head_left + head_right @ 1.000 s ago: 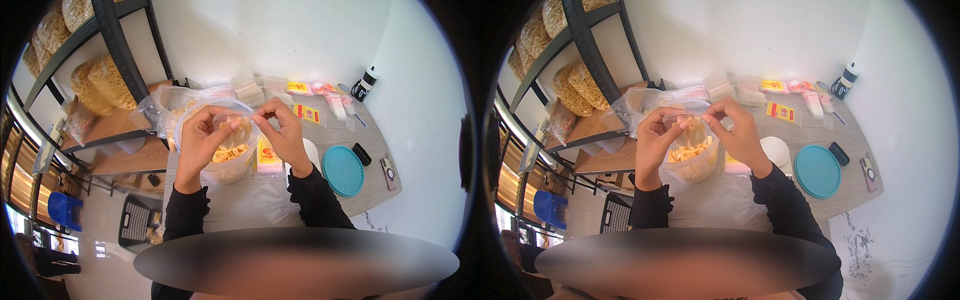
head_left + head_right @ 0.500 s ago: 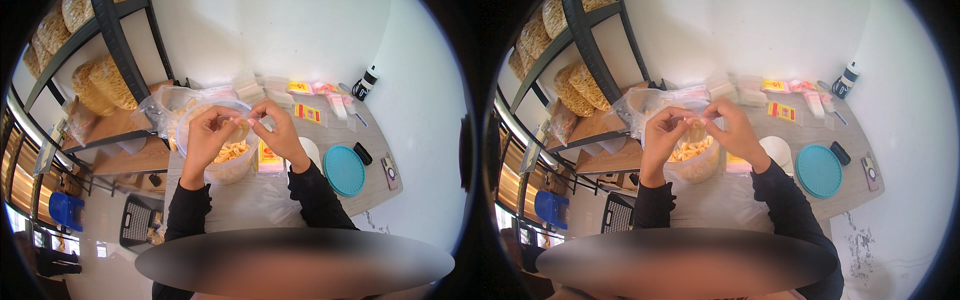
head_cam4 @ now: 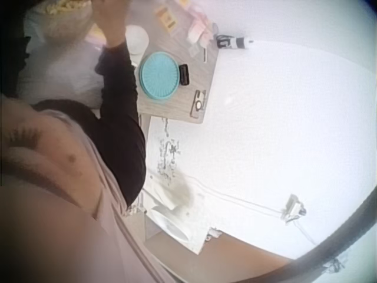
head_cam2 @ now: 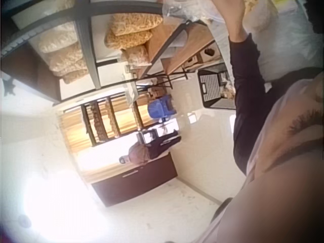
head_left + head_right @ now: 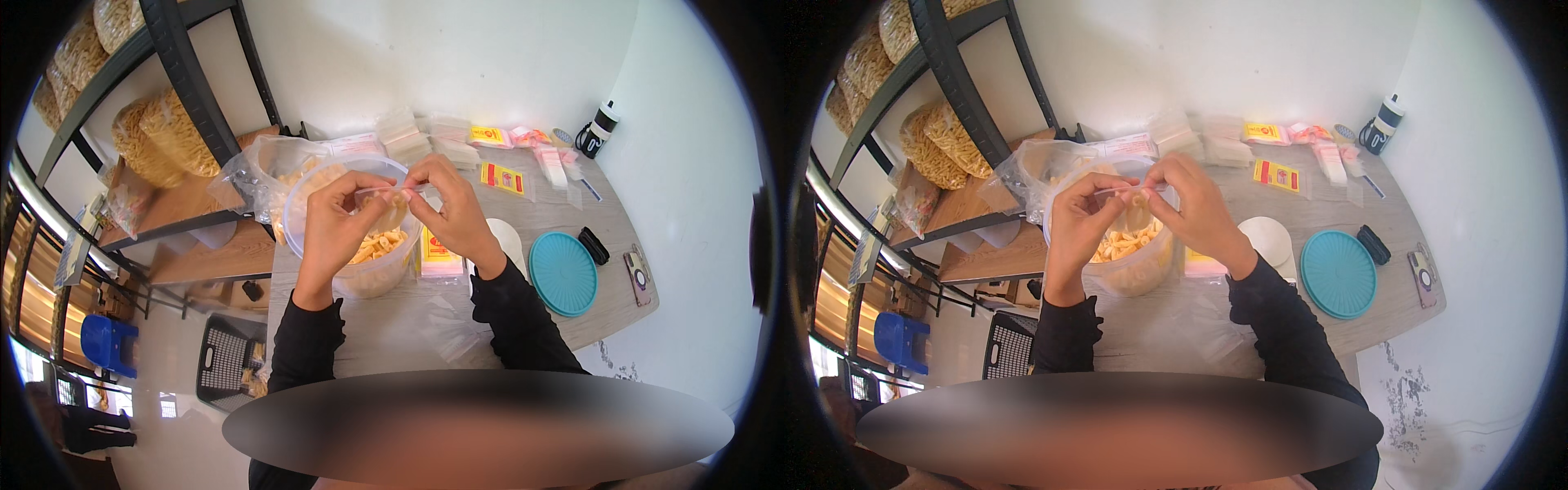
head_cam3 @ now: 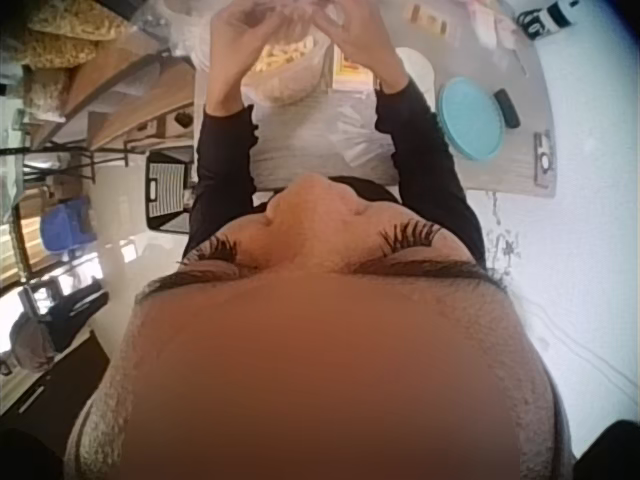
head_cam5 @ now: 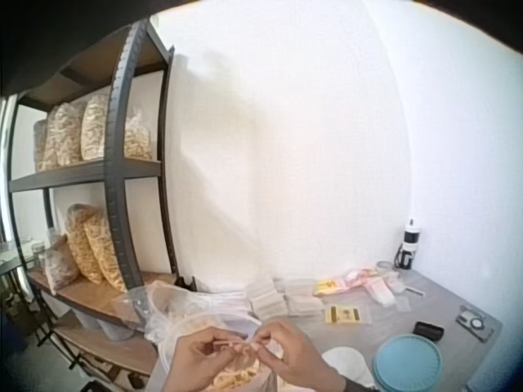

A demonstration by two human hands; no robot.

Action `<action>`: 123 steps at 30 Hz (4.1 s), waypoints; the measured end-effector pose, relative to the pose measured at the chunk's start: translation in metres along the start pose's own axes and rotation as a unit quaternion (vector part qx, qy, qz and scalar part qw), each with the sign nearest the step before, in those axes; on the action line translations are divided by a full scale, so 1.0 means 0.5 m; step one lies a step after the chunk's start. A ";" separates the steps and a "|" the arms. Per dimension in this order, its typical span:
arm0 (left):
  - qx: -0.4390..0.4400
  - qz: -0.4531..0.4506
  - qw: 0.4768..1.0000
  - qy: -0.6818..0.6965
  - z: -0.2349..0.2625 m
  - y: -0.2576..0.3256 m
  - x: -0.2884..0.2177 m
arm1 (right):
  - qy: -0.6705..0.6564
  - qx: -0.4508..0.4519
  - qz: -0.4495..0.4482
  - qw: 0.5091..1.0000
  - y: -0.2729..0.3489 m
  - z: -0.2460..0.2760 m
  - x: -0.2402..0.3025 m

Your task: The person scoops short pasta snacks from a large plastic container into small clear plastic bags. They seal each bag and place it on a digital scale, then repeat the process with additional bags.

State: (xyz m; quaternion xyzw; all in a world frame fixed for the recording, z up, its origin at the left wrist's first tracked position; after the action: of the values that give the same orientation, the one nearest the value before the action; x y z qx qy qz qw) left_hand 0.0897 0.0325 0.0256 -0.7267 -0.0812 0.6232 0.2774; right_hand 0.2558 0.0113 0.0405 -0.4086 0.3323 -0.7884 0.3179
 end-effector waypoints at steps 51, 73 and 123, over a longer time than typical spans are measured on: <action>-0.035 -0.007 0.999 -0.036 0.013 -0.003 -0.017 | 0.016 0.028 -0.033 0.999 0.006 -0.005 -0.005; -0.064 -0.079 0.979 -0.179 0.005 0.022 -0.063 | 0.009 0.014 -0.022 1.000 0.006 -0.001 0.017; 0.038 0.146 0.967 -0.203 0.011 0.372 0.127 | 0.078 0.300 -0.282 0.908 0.419 0.033 -0.037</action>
State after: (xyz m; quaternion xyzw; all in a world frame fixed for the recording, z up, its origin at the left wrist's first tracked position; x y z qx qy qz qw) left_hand 0.0557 -0.0912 -0.1234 -0.5775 -0.0050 0.7944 0.1883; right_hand 0.3269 -0.0996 -0.1245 -0.3081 -0.0247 -0.9369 0.1633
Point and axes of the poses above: each hand's wrist, its own y-axis away from the middle knuckle, its own z-axis out of the back of the hand, x = y × z, the point moved 6 cm from there along -y, towards the middle knuckle, and after that the axes turned 6 degrees about y, right-handed, at the moved point
